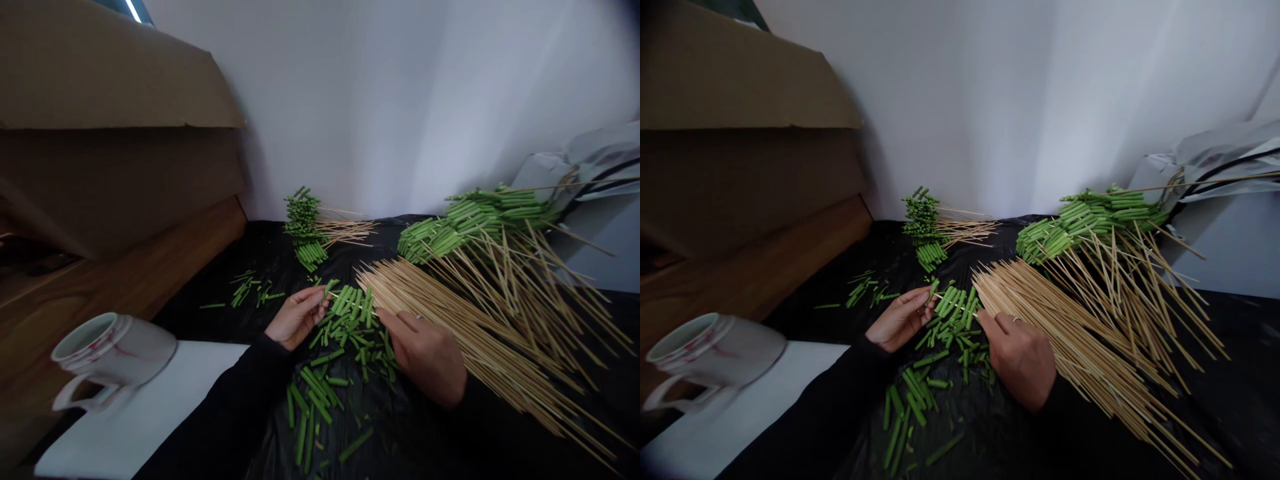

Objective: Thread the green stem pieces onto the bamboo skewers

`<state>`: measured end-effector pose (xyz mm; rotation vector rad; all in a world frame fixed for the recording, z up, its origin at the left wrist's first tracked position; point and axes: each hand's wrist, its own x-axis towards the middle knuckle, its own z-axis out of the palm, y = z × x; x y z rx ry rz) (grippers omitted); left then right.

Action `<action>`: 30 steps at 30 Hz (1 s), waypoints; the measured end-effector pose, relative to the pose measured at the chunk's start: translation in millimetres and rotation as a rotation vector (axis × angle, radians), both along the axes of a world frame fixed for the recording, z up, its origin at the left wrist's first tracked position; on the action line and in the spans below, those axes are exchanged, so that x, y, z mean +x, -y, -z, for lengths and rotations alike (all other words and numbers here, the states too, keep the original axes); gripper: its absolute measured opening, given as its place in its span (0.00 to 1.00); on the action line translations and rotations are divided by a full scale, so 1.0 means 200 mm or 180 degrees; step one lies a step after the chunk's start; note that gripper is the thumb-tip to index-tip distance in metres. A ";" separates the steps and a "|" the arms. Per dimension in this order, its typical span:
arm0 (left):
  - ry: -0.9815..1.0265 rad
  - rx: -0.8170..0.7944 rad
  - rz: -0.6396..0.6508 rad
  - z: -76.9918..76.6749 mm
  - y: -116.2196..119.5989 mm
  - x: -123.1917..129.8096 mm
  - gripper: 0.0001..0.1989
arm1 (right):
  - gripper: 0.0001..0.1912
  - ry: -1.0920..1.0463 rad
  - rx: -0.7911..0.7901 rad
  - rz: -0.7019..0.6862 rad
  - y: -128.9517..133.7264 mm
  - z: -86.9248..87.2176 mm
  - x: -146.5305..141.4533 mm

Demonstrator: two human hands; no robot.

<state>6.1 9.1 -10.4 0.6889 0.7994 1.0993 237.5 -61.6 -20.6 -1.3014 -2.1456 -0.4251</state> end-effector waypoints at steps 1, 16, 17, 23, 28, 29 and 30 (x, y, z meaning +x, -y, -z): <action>0.0007 -0.0013 -0.0003 0.00 0.00 0.00 0.13 | 0.15 -0.0002 0.0008 -0.0002 0.00 0.00 0.00; 0.0004 -0.0082 -0.0038 -0.01 0.01 0.01 0.15 | 0.15 -0.0028 0.0060 0.0001 0.00 0.00 0.00; -0.0002 -0.0085 -0.0037 -0.01 0.01 0.01 0.15 | 0.15 -0.0026 0.0041 0.0008 0.00 0.00 0.00; -0.0129 -0.0048 -0.0097 -0.01 0.01 0.01 0.15 | 0.14 -0.0008 0.0003 -0.0013 0.00 0.01 0.00; -0.0157 0.0011 -0.0111 -0.01 0.01 0.01 0.14 | 0.15 0.0005 -0.0093 0.0010 0.00 0.01 0.00; -0.0154 0.0007 -0.0113 -0.01 0.01 0.01 0.14 | 0.15 -0.0004 -0.0091 0.0010 0.00 0.01 0.00; -0.0153 -0.0002 -0.0116 -0.01 0.01 0.01 0.14 | 0.15 -0.0016 -0.0083 0.0006 0.00 0.01 0.00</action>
